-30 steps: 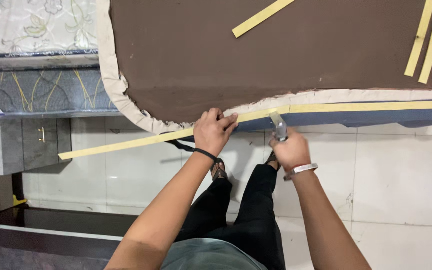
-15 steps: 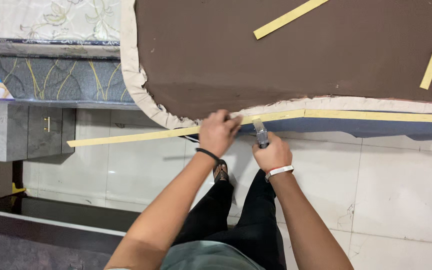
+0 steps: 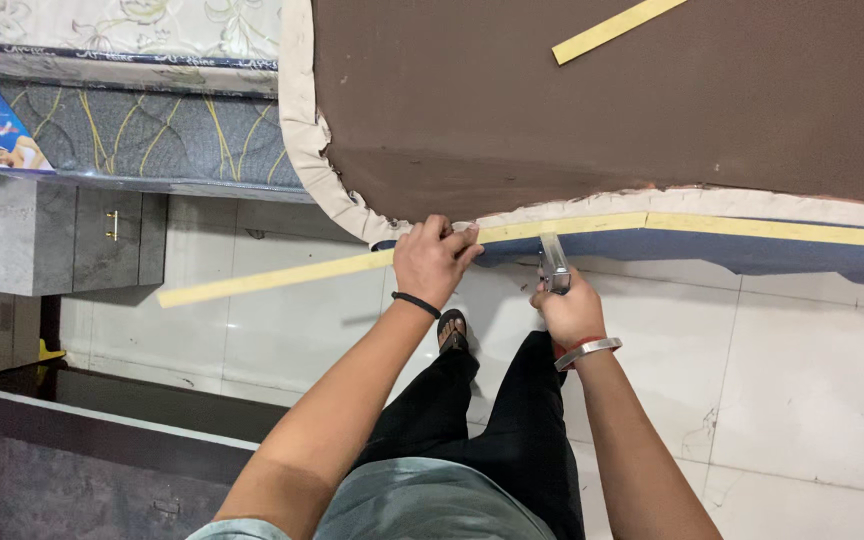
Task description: The person cuts blue fabric to size with shears, lays it over a foam-backed furniture panel, and staples the fabric along the panel edge with a staple gun. They then position a yellow strip along the covered edge and staple it in place, working around the panel.
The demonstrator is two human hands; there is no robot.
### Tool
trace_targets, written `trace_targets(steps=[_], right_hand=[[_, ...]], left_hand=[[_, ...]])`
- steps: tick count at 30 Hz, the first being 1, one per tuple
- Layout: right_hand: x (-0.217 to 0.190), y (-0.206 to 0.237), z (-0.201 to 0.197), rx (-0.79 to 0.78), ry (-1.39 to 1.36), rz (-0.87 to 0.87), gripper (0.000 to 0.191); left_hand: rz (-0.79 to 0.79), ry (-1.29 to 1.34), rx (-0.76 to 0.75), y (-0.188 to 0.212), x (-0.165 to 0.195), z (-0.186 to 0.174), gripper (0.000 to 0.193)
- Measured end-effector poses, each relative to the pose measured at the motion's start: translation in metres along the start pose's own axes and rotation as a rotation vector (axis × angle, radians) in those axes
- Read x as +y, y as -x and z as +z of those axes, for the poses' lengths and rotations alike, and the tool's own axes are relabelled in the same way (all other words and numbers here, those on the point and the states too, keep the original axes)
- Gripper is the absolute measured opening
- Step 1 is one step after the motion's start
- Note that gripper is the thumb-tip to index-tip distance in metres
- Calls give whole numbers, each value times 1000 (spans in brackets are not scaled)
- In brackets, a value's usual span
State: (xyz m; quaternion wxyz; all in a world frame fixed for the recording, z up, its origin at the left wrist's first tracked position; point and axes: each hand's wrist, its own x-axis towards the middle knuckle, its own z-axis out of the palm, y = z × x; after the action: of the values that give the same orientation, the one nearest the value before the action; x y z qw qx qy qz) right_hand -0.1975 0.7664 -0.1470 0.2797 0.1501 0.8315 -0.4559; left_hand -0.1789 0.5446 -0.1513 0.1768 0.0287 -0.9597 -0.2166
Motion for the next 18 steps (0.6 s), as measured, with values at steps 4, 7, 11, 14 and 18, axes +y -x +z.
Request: trace_targets(steps=[4, 7, 11, 14, 18], right_hand=[[-2, -3, 3, 5, -61, 45, 33], [-5, -3, 2, 6, -76, 58, 33], [-5, -2, -1, -16, -47, 51, 31], [-6, -3, -2, 2, -21, 47, 30], [-8, -3, -1, -20, -83, 72, 30]], left_hand=[[-19, 30, 4, 10, 2, 5, 19], [0, 54, -16, 12, 0, 6, 21], [63, -11, -33, 2, -8, 0, 21], [62, 8, -107, -5, -9, -4, 20], [99, 12, -54, -5, 2, 0, 26]])
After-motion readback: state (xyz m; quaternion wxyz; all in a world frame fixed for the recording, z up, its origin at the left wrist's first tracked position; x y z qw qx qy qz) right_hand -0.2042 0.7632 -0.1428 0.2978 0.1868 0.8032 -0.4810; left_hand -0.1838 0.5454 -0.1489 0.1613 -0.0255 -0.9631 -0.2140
